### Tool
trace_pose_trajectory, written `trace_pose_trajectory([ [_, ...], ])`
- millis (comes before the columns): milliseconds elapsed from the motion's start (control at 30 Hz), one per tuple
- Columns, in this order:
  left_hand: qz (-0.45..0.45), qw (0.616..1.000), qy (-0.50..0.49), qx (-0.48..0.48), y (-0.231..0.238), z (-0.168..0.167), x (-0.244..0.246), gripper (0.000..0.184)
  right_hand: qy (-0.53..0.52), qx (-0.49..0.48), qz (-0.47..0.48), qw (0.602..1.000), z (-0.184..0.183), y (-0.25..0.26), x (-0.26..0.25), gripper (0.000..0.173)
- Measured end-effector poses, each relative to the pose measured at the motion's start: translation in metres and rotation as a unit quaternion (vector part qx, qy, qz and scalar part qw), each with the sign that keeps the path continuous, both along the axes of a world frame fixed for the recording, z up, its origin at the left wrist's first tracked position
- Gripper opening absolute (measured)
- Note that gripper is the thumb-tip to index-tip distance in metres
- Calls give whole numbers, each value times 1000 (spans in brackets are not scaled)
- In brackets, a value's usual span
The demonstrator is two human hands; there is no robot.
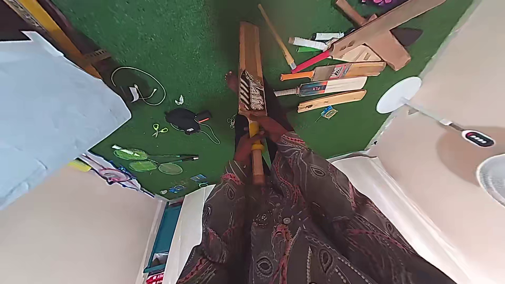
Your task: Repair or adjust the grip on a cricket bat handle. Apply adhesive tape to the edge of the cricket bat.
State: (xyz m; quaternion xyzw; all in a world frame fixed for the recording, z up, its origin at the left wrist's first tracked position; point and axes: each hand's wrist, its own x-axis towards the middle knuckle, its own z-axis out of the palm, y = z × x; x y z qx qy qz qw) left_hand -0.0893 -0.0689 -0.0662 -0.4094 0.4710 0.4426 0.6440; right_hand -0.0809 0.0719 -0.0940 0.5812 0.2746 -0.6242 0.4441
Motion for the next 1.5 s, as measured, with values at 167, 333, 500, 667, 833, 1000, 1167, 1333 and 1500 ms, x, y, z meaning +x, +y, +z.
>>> trace_pose_trajectory([
  [167, 6, 999, -17, -32, -1, 5, -2, 21, 39, 29, -110, 993, -22, -18, -5, 36],
  [333, 50, 998, -15, -30, -1, 16, 2, 16, 81, 20, -82, 993, -31, -18, 2, 30],
  [500, 103, 993, -51, -24, 13, 39, 11, 16, 91, 10, -134, 987, -34, -7, 15, 20],
  [667, 121, 985, -124, 16, -8, 84, 23, 26, 86, -7, -124, 989, -41, -12, 19, 24],
  [833, 134, 986, -78, 58, -27, 93, 21, 56, 65, 38, -123, 990, -26, -16, 2, 23],
  [1000, 234, 964, -92, 88, -14, 49, 16, 73, 69, 25, -134, 988, -29, -15, 8, 24],
  [1167, 427, 872, -145, 190, -2, 49, 42, 11, 96, 10, -178, 979, -26, 3, 6, 24],
  [1333, 406, 897, -173, 31, 3, 105, 29, 24, 114, 2, -182, 977, -25, -1, 7, 22],
  [1500, 276, 952, -129, -7, 6, 137, 25, 43, 102, -2, -183, 978, -29, -2, 5, 26],
])
